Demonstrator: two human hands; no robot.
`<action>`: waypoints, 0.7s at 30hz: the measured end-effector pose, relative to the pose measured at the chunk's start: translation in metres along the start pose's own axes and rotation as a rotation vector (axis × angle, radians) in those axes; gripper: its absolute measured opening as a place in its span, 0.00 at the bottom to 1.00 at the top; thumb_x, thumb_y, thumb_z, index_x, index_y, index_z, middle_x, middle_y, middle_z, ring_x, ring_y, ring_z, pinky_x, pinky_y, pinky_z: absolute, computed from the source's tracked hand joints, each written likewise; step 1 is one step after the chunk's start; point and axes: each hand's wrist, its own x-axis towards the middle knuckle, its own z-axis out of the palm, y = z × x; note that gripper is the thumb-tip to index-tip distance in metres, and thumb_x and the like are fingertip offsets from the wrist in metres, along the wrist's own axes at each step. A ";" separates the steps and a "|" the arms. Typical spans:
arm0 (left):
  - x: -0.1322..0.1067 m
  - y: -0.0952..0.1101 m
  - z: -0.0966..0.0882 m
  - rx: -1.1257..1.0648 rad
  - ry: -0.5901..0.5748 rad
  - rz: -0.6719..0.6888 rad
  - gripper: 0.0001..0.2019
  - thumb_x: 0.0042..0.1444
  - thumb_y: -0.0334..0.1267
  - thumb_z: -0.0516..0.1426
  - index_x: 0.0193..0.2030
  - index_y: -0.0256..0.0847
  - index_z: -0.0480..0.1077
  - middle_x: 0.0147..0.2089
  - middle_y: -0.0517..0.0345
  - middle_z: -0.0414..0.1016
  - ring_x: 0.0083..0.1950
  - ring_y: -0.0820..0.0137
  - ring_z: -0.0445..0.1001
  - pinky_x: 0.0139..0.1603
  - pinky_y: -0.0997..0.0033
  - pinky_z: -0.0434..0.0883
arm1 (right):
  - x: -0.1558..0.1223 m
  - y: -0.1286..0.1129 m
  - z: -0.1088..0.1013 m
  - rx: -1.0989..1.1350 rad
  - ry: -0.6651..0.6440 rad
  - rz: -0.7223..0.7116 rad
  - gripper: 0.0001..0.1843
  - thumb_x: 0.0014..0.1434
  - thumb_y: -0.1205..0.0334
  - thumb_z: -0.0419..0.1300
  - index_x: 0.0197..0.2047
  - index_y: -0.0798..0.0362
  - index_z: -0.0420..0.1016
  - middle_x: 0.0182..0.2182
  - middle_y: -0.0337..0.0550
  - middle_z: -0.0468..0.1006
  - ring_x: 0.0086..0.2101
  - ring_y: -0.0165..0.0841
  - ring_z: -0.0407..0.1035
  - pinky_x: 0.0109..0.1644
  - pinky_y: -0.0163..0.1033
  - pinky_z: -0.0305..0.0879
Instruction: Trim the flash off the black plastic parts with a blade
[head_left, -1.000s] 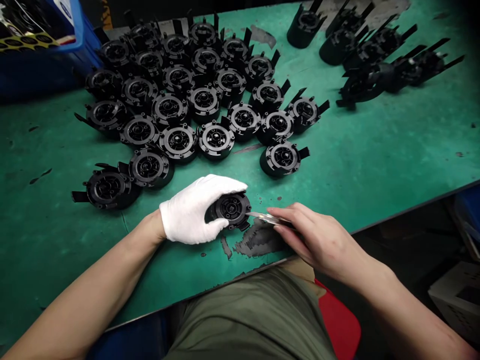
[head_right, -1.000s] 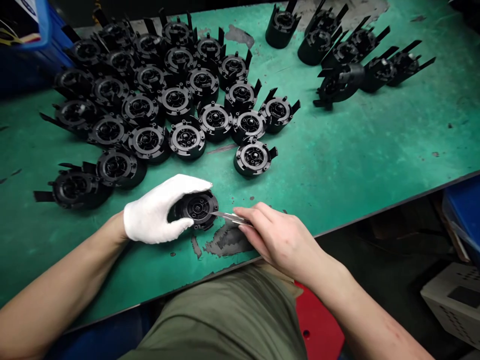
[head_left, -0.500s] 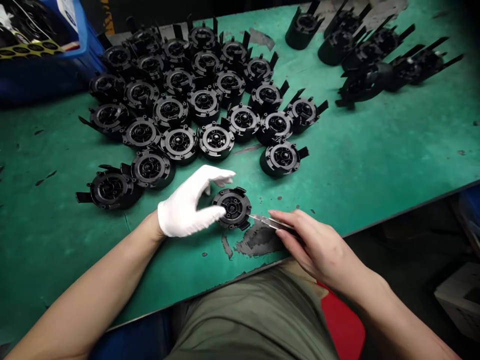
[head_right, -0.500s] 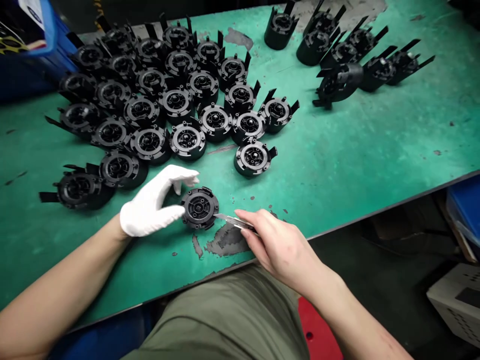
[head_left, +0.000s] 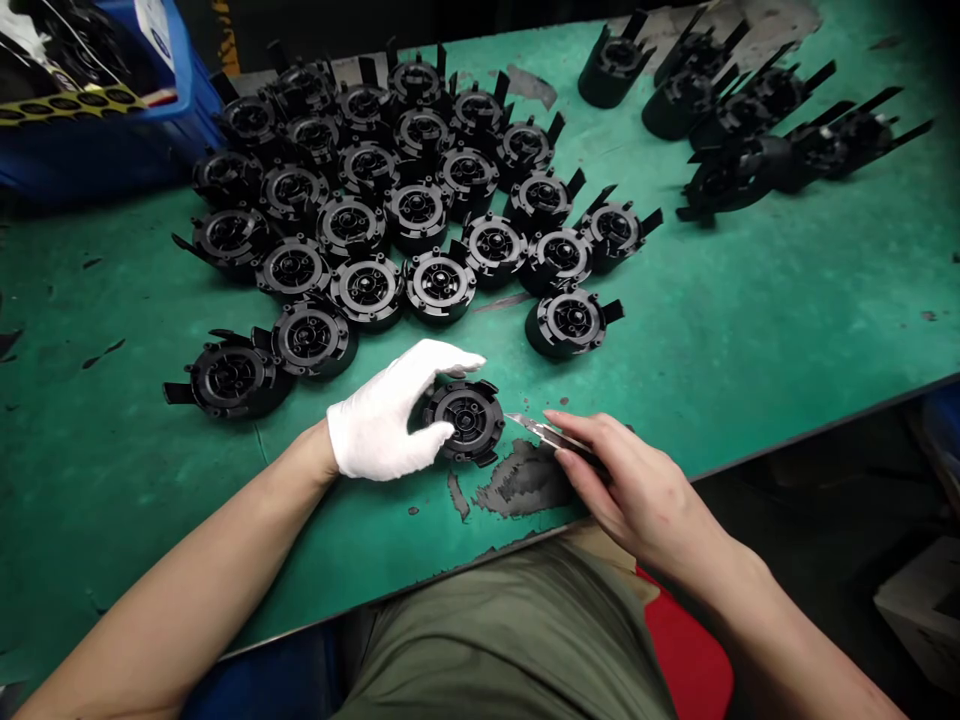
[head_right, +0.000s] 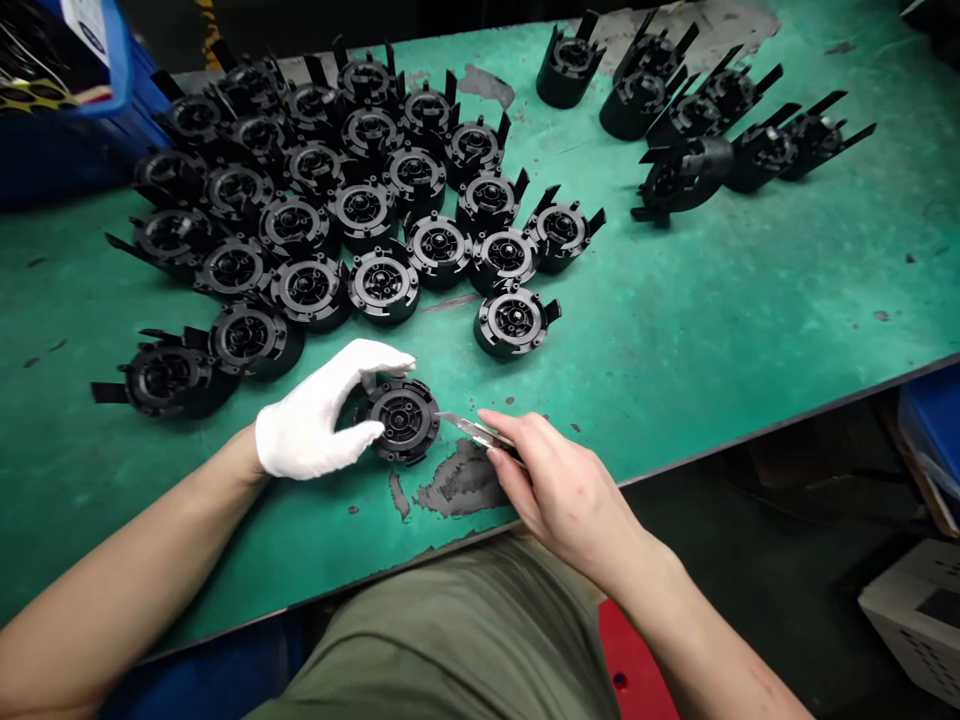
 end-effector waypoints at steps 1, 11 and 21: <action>0.000 0.000 0.000 -0.014 0.017 -0.019 0.31 0.64 0.39 0.62 0.73 0.41 0.65 0.68 0.40 0.73 0.67 0.52 0.77 0.66 0.50 0.80 | 0.000 0.000 0.000 0.005 0.005 -0.002 0.23 0.77 0.66 0.59 0.72 0.51 0.67 0.45 0.46 0.78 0.41 0.36 0.77 0.44 0.41 0.74; 0.005 0.002 0.002 -0.084 0.170 -0.130 0.17 0.69 0.35 0.62 0.63 0.41 0.74 0.58 0.46 0.83 0.56 0.60 0.84 0.62 0.57 0.82 | 0.001 -0.001 0.004 0.036 0.017 -0.012 0.26 0.77 0.67 0.59 0.74 0.50 0.66 0.45 0.46 0.78 0.41 0.37 0.77 0.44 0.41 0.74; 0.004 -0.003 -0.001 -0.035 0.112 -0.007 0.14 0.72 0.37 0.60 0.61 0.40 0.77 0.63 0.45 0.82 0.64 0.59 0.82 0.69 0.58 0.78 | 0.002 -0.001 0.008 0.042 0.001 -0.006 0.28 0.76 0.68 0.59 0.76 0.50 0.64 0.46 0.46 0.77 0.41 0.36 0.76 0.44 0.42 0.73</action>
